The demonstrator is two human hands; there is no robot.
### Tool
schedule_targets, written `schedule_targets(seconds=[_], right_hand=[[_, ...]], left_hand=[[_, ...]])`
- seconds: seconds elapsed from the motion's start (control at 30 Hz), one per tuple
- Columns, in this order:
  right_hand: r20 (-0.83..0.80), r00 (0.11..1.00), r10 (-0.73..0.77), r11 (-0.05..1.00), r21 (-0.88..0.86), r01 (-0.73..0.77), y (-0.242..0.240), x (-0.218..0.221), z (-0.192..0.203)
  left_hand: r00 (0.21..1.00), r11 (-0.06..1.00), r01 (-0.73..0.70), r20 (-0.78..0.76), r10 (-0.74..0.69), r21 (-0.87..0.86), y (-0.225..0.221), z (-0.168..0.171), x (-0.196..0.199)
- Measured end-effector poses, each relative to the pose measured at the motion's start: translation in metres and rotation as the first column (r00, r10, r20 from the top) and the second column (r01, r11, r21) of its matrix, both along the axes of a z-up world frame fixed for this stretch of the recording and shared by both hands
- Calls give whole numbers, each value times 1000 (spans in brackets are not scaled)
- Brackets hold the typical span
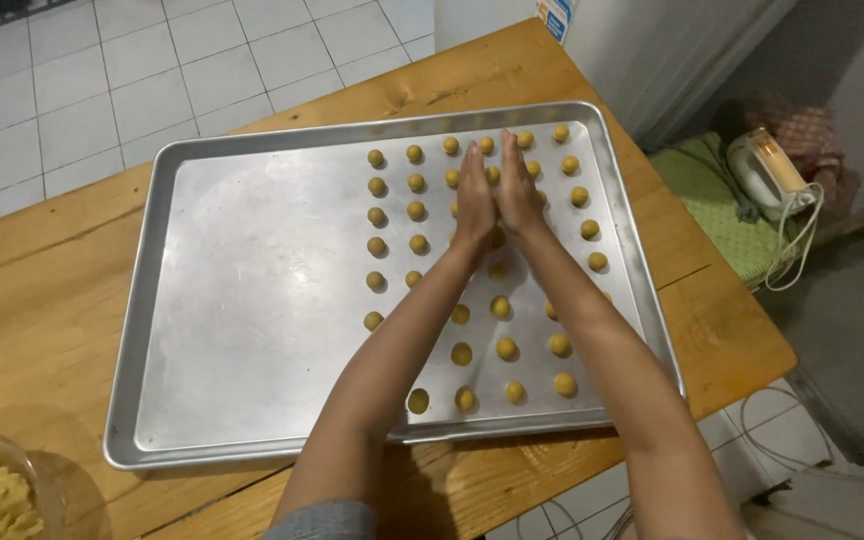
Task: Shaping small balls of dough by hand and arranging them in neat rows on a metal baking tray.
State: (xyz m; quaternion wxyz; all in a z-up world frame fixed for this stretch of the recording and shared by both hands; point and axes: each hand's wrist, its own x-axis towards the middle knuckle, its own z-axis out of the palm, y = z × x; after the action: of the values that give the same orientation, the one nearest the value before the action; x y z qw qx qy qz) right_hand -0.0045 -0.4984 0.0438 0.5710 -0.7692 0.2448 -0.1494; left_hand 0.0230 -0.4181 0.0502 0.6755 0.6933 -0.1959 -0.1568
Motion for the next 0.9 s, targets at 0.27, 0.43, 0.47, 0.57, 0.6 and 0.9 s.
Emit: schedule_targets(seconds=[0.27, 0.43, 0.47, 0.57, 0.6, 0.9], right_hand=[[40, 998, -51, 997, 64, 49, 1, 6, 9], [75, 996, -49, 996, 84, 43, 6, 10, 11], [93, 995, -46, 995, 91, 37, 6, 11, 11], [129, 991, -42, 994, 105, 29, 4, 13, 13], [147, 988, -41, 994, 111, 25, 3, 13, 13], [260, 965, -26, 991, 135, -9, 6, 15, 14]], left_hand=[[999, 1000, 0, -46, -1, -18, -12, -15, 19], [994, 1000, 3, -112, -5, -19, -12, -5, 16], [992, 999, 4, -125, -8, -32, -11, -4, 16], [987, 999, 12, -162, -21, -53, -8, 4, 13], [982, 998, 19, -184, -31, -62, -6, 7, 12], [975, 990, 51, -209, -78, -130, 2, 26, 7]])
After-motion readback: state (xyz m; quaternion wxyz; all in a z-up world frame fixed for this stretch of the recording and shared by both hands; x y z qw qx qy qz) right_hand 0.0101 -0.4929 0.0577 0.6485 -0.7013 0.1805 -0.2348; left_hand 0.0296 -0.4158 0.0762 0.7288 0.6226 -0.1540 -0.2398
